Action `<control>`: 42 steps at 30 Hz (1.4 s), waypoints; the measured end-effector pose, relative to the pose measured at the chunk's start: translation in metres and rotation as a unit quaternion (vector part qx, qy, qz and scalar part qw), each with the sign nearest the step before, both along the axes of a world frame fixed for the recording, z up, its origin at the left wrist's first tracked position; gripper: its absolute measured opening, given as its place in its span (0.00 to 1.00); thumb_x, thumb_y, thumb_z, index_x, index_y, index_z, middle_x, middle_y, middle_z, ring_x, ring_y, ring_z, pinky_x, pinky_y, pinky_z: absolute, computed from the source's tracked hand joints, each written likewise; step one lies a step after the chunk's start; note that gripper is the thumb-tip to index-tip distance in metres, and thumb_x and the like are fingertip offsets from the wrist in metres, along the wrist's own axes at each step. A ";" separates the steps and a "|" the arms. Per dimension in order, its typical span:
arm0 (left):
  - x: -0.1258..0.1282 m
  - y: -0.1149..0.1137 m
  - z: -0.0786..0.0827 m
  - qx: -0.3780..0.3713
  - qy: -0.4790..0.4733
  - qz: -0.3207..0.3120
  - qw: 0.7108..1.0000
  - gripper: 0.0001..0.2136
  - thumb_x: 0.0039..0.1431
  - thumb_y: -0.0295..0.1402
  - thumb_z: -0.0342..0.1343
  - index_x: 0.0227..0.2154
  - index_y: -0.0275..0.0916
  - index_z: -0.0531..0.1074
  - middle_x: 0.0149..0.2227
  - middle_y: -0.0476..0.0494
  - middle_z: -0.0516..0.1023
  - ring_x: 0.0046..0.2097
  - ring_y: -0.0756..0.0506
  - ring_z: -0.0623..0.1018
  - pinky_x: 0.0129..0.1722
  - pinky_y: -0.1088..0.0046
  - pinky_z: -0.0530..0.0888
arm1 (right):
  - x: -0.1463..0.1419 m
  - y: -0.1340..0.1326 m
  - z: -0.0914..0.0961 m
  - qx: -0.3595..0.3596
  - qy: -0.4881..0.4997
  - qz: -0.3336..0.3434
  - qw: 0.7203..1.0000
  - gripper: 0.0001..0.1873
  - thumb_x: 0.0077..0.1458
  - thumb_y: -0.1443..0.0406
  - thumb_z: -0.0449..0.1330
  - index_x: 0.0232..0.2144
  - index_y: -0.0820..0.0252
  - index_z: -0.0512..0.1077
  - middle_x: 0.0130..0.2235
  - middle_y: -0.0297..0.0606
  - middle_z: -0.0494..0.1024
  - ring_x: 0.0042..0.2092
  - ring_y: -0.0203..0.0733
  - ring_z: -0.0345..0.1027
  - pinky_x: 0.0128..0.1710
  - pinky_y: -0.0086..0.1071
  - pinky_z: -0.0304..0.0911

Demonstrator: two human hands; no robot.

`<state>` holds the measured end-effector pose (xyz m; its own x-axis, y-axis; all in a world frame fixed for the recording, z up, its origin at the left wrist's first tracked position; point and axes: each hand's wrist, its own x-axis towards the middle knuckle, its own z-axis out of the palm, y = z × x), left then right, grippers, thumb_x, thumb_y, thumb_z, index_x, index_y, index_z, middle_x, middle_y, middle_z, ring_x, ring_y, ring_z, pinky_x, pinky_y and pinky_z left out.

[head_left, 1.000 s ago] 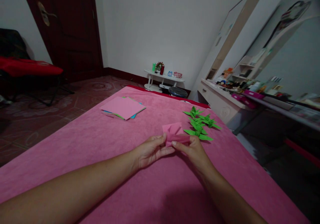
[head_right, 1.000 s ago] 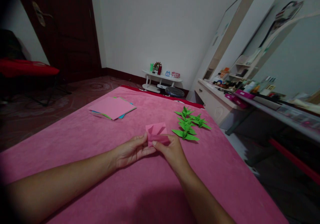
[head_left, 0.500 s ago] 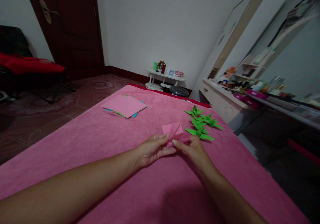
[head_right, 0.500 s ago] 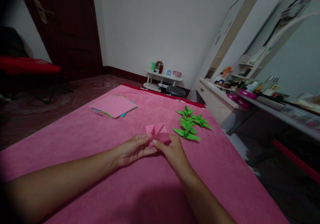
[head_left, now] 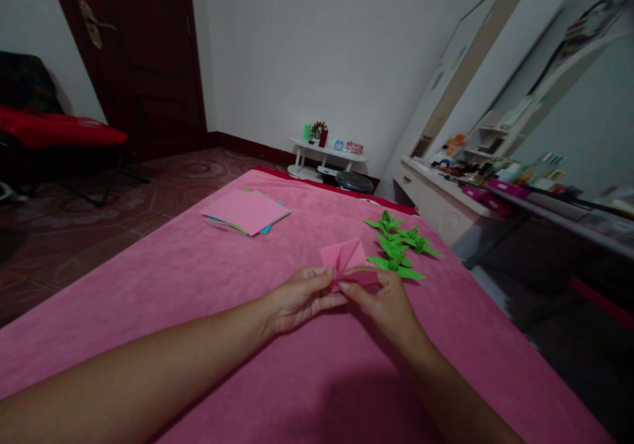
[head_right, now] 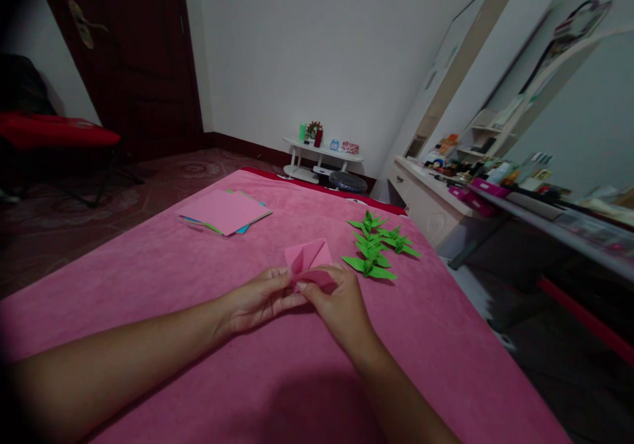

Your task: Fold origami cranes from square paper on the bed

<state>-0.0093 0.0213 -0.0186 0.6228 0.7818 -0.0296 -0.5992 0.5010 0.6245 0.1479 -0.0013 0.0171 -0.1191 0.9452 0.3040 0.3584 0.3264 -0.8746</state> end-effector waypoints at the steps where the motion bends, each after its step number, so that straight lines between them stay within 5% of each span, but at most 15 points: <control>1: 0.000 0.000 0.000 0.004 -0.003 -0.003 1.000 0.09 0.49 0.31 0.62 0.31 0.28 0.75 0.30 0.44 0.75 0.34 0.51 0.75 0.45 0.71 0.72 | -0.001 -0.002 0.002 0.016 -0.020 -0.007 1.000 0.05 0.45 0.65 0.63 0.28 0.59 0.79 0.30 0.40 0.80 0.33 0.43 0.71 0.37 0.37 0.64; 10: -0.003 -0.002 0.000 0.032 -0.009 -0.030 0.999 0.10 0.52 0.27 0.59 0.37 0.27 0.75 0.38 0.37 0.77 0.41 0.47 0.76 0.48 0.67 0.71 | -0.011 -0.017 0.023 0.099 -0.159 -0.031 0.982 0.06 0.47 0.67 0.62 0.26 0.51 0.78 0.30 0.33 0.80 0.35 0.42 0.68 0.43 0.40 0.58; 16: 0.002 -0.006 0.006 0.025 0.036 0.012 0.999 0.11 0.55 0.33 0.57 0.36 0.30 0.76 0.35 0.40 0.78 0.37 0.50 0.77 0.44 0.73 0.74 | -0.002 -0.003 0.007 -0.006 0.033 0.029 0.999 0.05 0.46 0.64 0.63 0.25 0.58 0.79 0.28 0.39 0.79 0.31 0.42 0.69 0.35 0.35 0.62; 19: 0.005 -0.008 0.008 0.015 0.067 0.031 0.997 0.12 0.55 0.35 0.57 0.33 0.28 0.76 0.34 0.39 0.79 0.39 0.47 0.77 0.48 0.69 0.72 | 0.007 0.006 -0.010 -0.070 0.121 0.087 0.986 0.09 0.47 0.61 0.63 0.22 0.60 0.78 0.26 0.39 0.78 0.28 0.40 0.68 0.31 0.32 0.61; 25: 0.008 -0.010 0.005 -0.024 0.074 0.038 0.996 0.10 0.52 0.32 0.60 0.31 0.27 0.75 0.35 0.36 0.79 0.40 0.43 0.78 0.51 0.63 0.70 | 0.012 0.008 -0.026 -0.146 0.199 0.080 0.966 0.06 0.48 0.63 0.63 0.24 0.60 0.78 0.26 0.34 0.78 0.29 0.37 0.69 0.33 0.29 0.62; 36: 0.007 -0.008 0.005 -0.058 0.060 0.048 0.995 0.11 0.52 0.33 0.60 0.27 0.26 0.72 0.28 0.36 0.78 0.35 0.40 0.80 0.49 0.59 0.71 | 0.007 0.009 -0.023 -0.164 0.263 0.047 0.950 0.11 0.50 0.59 0.61 0.31 0.62 0.77 0.31 0.39 0.79 0.36 0.44 0.72 0.41 0.36 0.64; 42: 0.006 -0.008 0.005 -0.054 0.034 0.041 0.997 0.08 0.52 0.31 0.59 0.26 0.27 0.72 0.29 0.38 0.78 0.38 0.42 0.79 0.52 0.58 0.69 | 0.007 0.006 -0.022 -0.147 0.252 0.051 0.955 0.10 0.49 0.60 0.62 0.29 0.62 0.77 0.28 0.37 0.79 0.31 0.41 0.71 0.38 0.36 0.64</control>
<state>-0.0033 0.0134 -0.0134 0.5503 0.8204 -0.1556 -0.5993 0.5178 0.6105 0.1552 0.0050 -0.0052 -0.1238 0.9898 0.0706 -0.1526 0.0513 -0.9870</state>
